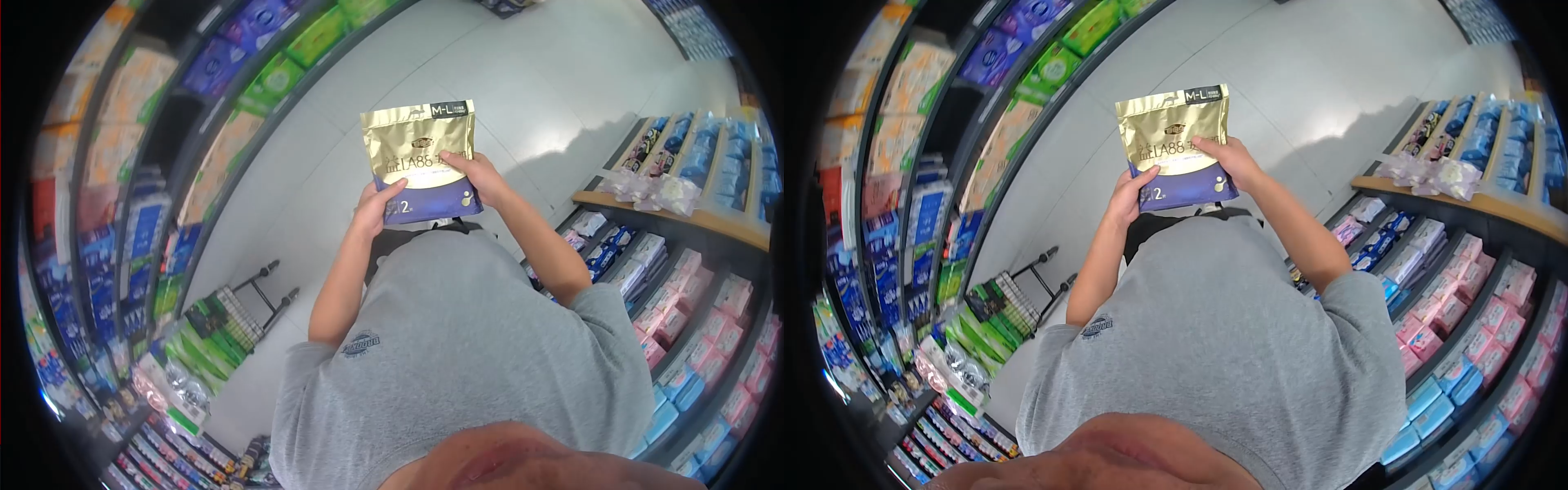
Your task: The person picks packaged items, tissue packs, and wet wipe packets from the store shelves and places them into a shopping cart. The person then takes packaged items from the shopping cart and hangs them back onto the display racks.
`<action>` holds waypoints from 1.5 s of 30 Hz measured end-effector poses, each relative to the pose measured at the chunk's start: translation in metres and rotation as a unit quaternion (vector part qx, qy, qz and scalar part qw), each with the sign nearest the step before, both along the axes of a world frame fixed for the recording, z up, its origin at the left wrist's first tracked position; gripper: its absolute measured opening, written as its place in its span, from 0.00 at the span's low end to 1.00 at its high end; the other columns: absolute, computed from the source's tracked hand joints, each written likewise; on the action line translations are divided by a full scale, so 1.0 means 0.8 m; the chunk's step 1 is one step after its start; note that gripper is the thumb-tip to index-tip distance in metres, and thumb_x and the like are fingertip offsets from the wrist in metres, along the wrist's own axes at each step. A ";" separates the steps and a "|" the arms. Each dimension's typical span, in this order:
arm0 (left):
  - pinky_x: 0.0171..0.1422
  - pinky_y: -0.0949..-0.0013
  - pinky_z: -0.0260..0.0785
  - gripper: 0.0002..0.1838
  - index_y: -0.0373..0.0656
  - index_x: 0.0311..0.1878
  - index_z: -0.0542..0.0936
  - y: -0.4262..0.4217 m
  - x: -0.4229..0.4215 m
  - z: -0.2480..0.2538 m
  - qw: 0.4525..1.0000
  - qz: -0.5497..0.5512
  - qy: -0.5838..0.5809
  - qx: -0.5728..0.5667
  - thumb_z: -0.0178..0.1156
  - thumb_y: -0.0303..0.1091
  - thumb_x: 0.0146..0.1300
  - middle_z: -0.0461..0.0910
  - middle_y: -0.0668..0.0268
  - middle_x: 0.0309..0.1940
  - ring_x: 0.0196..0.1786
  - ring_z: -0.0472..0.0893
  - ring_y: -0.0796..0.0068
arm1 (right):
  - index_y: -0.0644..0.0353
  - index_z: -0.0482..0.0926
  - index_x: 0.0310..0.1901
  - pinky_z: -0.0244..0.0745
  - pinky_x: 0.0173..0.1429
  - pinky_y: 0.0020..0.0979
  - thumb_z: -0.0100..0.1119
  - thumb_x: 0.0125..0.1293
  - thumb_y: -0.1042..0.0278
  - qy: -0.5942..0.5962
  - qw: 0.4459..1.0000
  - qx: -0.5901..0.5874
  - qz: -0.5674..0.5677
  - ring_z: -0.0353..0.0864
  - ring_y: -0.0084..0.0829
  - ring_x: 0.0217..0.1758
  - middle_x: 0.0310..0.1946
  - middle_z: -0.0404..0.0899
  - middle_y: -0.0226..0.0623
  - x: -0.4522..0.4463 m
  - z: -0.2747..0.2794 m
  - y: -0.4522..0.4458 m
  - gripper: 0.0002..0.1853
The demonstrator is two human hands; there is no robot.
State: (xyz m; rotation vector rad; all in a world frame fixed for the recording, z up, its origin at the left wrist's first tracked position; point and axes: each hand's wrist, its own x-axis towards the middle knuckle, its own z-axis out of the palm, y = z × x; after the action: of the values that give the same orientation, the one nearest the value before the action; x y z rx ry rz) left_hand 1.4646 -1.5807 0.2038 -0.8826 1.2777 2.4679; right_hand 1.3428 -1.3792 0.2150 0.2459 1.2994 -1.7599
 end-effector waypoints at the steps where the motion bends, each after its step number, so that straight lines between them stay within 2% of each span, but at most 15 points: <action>1: 0.52 0.69 0.76 0.22 0.30 0.57 0.72 -0.010 -0.004 -0.001 1.000 -0.017 -0.009 -0.006 0.63 0.32 0.64 0.81 0.57 0.48 0.46 0.82 0.72 | 0.73 0.73 0.55 0.78 0.52 0.30 0.66 0.63 0.58 0.005 1.000 -0.004 0.006 0.82 0.31 0.48 0.50 0.80 0.46 0.001 -0.004 0.000 0.28; 6: 0.52 0.68 0.77 0.23 0.30 0.58 0.71 -0.023 -0.018 -0.022 0.998 -0.039 -0.050 0.012 0.60 0.34 0.65 0.80 0.55 0.49 0.46 0.83 0.70 | 0.72 0.75 0.54 0.77 0.51 0.27 0.69 0.60 0.59 0.056 0.997 0.010 0.046 0.81 0.28 0.47 0.47 0.81 0.44 0.013 -0.018 0.010 0.27; 10: 0.54 0.68 0.77 0.23 0.31 0.60 0.70 -0.031 -0.061 -0.087 0.987 -0.052 -0.121 0.088 0.58 0.36 0.67 0.80 0.56 0.50 0.47 0.83 0.68 | 0.69 0.77 0.53 0.76 0.50 0.29 0.68 0.60 0.59 0.068 0.991 0.104 0.052 0.81 0.28 0.43 0.46 0.82 0.41 -0.027 -0.042 -0.011 0.25; 12: 0.53 0.68 0.77 0.23 0.31 0.59 0.71 -0.042 -0.085 -0.113 0.984 -0.054 -0.113 0.127 0.58 0.36 0.68 0.80 0.56 0.51 0.47 0.83 0.69 | 0.70 0.77 0.52 0.76 0.49 0.28 0.68 0.60 0.59 0.091 0.983 0.145 0.061 0.82 0.28 0.43 0.44 0.82 0.41 -0.054 -0.050 -0.024 0.25; 14: 0.53 0.68 0.77 0.22 0.32 0.59 0.71 -0.064 -0.126 -0.076 0.986 -0.076 -0.075 0.125 0.58 0.37 0.67 0.80 0.56 0.50 0.47 0.83 0.70 | 0.71 0.77 0.51 0.77 0.48 0.28 0.68 0.60 0.59 0.134 0.977 0.155 0.055 0.82 0.28 0.42 0.43 0.83 0.42 -0.086 -0.006 -0.041 0.25; 18: 0.50 0.70 0.78 0.21 0.33 0.57 0.73 -0.043 -0.282 -0.045 0.971 -0.178 -0.020 0.161 0.60 0.37 0.66 0.81 0.57 0.48 0.44 0.83 0.73 | 0.73 0.78 0.48 0.77 0.43 0.27 0.69 0.59 0.56 0.146 0.962 0.226 -0.049 0.82 0.26 0.36 0.38 0.83 0.43 -0.176 0.047 -0.014 0.26; 19: 0.49 0.70 0.78 0.20 0.33 0.56 0.74 -0.031 -0.329 -0.040 0.967 -0.207 0.008 0.147 0.61 0.37 0.66 0.81 0.58 0.47 0.44 0.83 0.73 | 0.73 0.78 0.47 0.77 0.42 0.26 0.69 0.59 0.56 0.162 0.949 0.261 -0.072 0.82 0.25 0.35 0.38 0.83 0.42 -0.206 0.038 0.008 0.26; 20: 0.48 0.71 0.78 0.20 0.33 0.55 0.75 -0.023 -0.312 -0.064 0.970 -0.188 0.016 0.155 0.61 0.36 0.66 0.82 0.58 0.46 0.43 0.84 0.74 | 0.73 0.78 0.47 0.77 0.41 0.25 0.70 0.58 0.57 0.162 0.937 0.308 -0.041 0.81 0.24 0.35 0.37 0.83 0.41 -0.202 0.007 0.021 0.25; 24: 0.47 0.72 0.77 0.20 0.33 0.53 0.75 -0.036 -0.438 -0.021 0.955 -0.272 0.072 0.090 0.65 0.37 0.63 0.82 0.61 0.43 0.41 0.83 0.75 | 0.72 0.77 0.50 0.77 0.44 0.26 0.69 0.60 0.61 0.144 0.943 0.203 -0.219 0.82 0.24 0.37 0.42 0.82 0.39 -0.259 0.047 0.001 0.23; 29: 0.49 0.71 0.76 0.19 0.32 0.53 0.76 0.023 -0.537 -0.032 0.938 -0.338 0.045 0.068 0.64 0.33 0.63 0.82 0.59 0.45 0.43 0.83 0.76 | 0.71 0.76 0.52 0.76 0.50 0.26 0.68 0.61 0.63 0.108 0.924 0.170 -0.325 0.81 0.25 0.44 0.45 0.81 0.38 -0.307 0.016 0.049 0.23; 34: 0.53 0.70 0.74 0.21 0.33 0.57 0.74 0.065 -0.711 -0.073 0.941 -0.325 -0.003 0.096 0.62 0.33 0.65 0.81 0.58 0.49 0.48 0.81 0.73 | 0.71 0.77 0.51 0.75 0.47 0.26 0.68 0.61 0.64 0.055 0.929 0.175 -0.322 0.81 0.24 0.43 0.43 0.82 0.38 -0.491 -0.023 0.093 0.22; 37: 0.51 0.70 0.76 0.22 0.35 0.57 0.73 0.067 -0.880 -0.039 0.952 -0.298 0.028 0.064 0.63 0.36 0.64 0.81 0.61 0.48 0.47 0.82 0.74 | 0.70 0.79 0.49 0.75 0.44 0.26 0.68 0.61 0.62 0.122 0.929 0.209 -0.280 0.80 0.22 0.40 0.42 0.82 0.36 -0.680 -0.006 0.103 0.21; 39: 0.46 0.72 0.77 0.20 0.35 0.55 0.75 0.056 -0.990 -0.003 0.965 -0.247 0.085 0.032 0.64 0.36 0.64 0.82 0.62 0.44 0.41 0.83 0.76 | 0.71 0.79 0.48 0.74 0.43 0.25 0.69 0.60 0.60 0.176 0.929 0.216 -0.242 0.79 0.21 0.38 0.40 0.82 0.36 -0.809 0.035 0.092 0.22; 41: 0.41 0.73 0.78 0.16 0.34 0.51 0.77 0.087 -1.095 0.023 0.966 -0.227 0.124 0.016 0.62 0.35 0.65 0.83 0.63 0.40 0.37 0.83 0.78 | 0.71 0.79 0.46 0.74 0.41 0.24 0.68 0.60 0.58 0.213 0.934 0.173 -0.230 0.78 0.20 0.36 0.39 0.82 0.35 -0.925 0.062 0.124 0.22; 45: 0.45 0.72 0.77 0.17 0.35 0.53 0.76 0.104 -1.203 0.026 0.978 -0.164 0.125 0.037 0.62 0.34 0.65 0.82 0.62 0.44 0.41 0.83 0.77 | 0.71 0.78 0.45 0.74 0.40 0.24 0.70 0.59 0.58 0.249 0.937 0.171 -0.176 0.78 0.20 0.35 0.37 0.82 0.34 -1.071 0.069 0.141 0.23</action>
State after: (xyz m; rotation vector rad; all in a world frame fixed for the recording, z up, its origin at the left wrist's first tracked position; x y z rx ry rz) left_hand 0.5019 -1.4971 0.2245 -0.3160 1.2784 2.3906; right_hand 0.4864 -1.2662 0.2700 0.2482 2.0388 -1.9599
